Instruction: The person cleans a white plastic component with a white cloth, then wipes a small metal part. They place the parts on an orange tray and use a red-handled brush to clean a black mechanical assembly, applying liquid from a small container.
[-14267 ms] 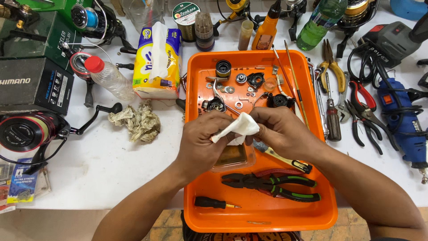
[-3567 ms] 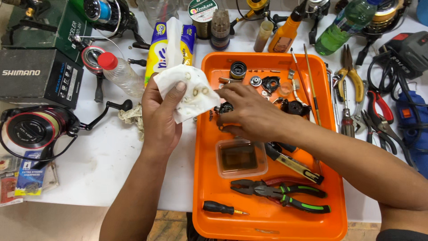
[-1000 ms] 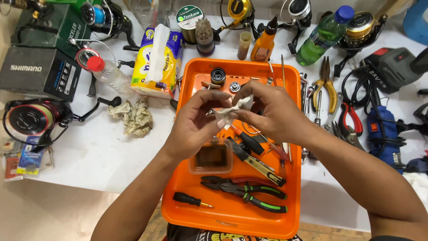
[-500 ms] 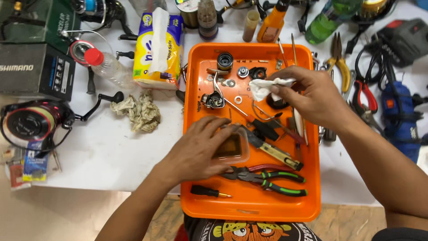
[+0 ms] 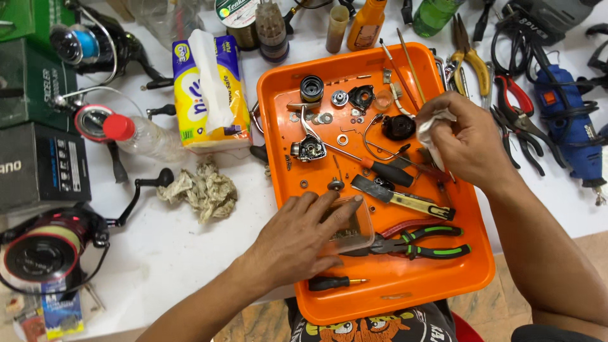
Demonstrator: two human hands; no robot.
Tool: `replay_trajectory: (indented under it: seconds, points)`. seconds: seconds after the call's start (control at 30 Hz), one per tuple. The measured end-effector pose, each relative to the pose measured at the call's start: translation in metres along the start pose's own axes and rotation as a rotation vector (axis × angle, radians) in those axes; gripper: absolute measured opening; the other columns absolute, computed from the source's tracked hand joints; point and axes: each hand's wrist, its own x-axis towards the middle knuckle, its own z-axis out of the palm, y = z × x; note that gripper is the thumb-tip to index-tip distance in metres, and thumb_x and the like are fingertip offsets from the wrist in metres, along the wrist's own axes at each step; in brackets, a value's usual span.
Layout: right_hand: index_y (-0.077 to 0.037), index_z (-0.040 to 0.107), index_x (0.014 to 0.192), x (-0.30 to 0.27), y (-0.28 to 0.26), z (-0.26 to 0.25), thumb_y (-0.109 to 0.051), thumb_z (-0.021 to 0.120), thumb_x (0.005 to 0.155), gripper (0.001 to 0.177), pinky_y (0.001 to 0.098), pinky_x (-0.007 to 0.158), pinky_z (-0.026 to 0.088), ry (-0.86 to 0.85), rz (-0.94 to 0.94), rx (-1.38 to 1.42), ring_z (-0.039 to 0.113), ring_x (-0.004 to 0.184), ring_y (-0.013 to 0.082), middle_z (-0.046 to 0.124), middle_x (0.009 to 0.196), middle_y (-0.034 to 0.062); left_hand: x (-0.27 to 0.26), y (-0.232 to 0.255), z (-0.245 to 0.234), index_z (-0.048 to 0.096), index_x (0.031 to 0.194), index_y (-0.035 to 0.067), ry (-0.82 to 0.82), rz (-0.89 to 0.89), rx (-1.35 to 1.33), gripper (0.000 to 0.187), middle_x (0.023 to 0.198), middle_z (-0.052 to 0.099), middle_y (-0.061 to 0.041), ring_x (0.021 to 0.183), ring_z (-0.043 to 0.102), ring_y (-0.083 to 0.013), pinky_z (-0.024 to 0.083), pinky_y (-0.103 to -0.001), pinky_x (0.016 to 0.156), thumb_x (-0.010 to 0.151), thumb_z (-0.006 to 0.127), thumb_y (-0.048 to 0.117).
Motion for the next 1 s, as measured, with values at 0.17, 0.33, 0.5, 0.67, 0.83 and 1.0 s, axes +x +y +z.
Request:
replay_trajectory:
  seconds: [0.17, 0.33, 0.5, 0.67, 0.83, 1.0]
  points:
    - [-0.004, 0.065, 0.091, -0.008, -0.003, -0.004, -0.002, 0.045, 0.082, 0.022, 0.0352, 0.077, 0.043, 0.021, 0.029, -0.097, 0.057, 0.085, 0.0219, 0.062, 0.094, 0.0082, -0.003, -0.008, -0.006, 0.027, 0.154, 0.015, 0.000, 0.030, -0.065, 0.104, 0.148, 0.040, -0.020, 0.111, 0.048, -0.0392, 0.043, -0.049, 0.087, 0.077, 0.068, 0.071]
    - [-0.010, 0.068, 0.095, -0.016, -0.007, 0.000, -0.032, 0.064, 0.091, 0.023, 0.0369, 0.074, 0.043, -0.092, 0.140, -0.212, 0.059, 0.084, 0.0205, 0.065, 0.097, 0.0069, -0.003, -0.020, -0.013, 0.029, 0.152, 0.010, 0.061, 0.058, -0.149, 0.097, 0.148, 0.043, -0.017, 0.119, 0.045, -0.0395, 0.039, -0.050, 0.094, 0.082, 0.053, 0.072]
    - [-0.025, 0.071, 0.109, -0.019, 0.002, 0.015, -0.045, 0.067, 0.086, 0.031, 0.0402, 0.078, 0.059, -0.415, 0.051, -0.604, 0.063, 0.098, 0.0222, 0.065, 0.109, 0.0028, -0.004, -0.022, -0.016, 0.043, 0.144, 0.007, 0.250, 0.092, -0.295, 0.079, 0.139, 0.053, -0.013, 0.114, 0.050, -0.0341, 0.045, -0.047, 0.096, 0.087, 0.061, 0.059]
    - [-0.021, 0.065, 0.109, -0.023, 0.006, 0.021, -0.048, 0.067, 0.084, 0.037, 0.0470, 0.059, 0.057, -0.474, -0.081, -0.827, 0.064, 0.092, 0.0282, 0.063, 0.100, 0.0033, 0.000, -0.016, -0.015, 0.052, 0.133, 0.004, 0.330, 0.074, -0.335, 0.066, 0.133, 0.057, -0.014, 0.109, 0.053, -0.0337, 0.045, -0.045, 0.097, 0.087, 0.067, 0.050]
    - [-0.015, 0.063, 0.099, -0.032, 0.014, 0.020, -0.034, 0.064, 0.092, 0.020, 0.0460, 0.050, 0.049, -0.245, -0.340, -0.805, 0.063, 0.077, 0.0315, 0.062, 0.094, 0.0061, 0.014, -0.012, -0.013, 0.058, 0.126, 0.004, 0.382, 0.074, -0.330, 0.054, 0.126, 0.060, -0.014, 0.108, 0.053, -0.0347, 0.045, -0.045, 0.096, 0.090, 0.067, 0.043]
    - [-0.016, 0.067, 0.095, -0.051, 0.013, 0.012, -0.045, 0.067, 0.088, 0.030, 0.0444, 0.048, 0.056, -0.472, -0.279, -0.778, 0.066, 0.076, 0.0272, 0.065, 0.086, 0.0047, 0.028, -0.011, -0.015, 0.060, 0.127, 0.005, 0.420, -0.023, -0.339, 0.056, 0.125, 0.062, -0.014, 0.112, 0.054, -0.0320, 0.047, -0.045, 0.097, 0.087, 0.068, 0.044]
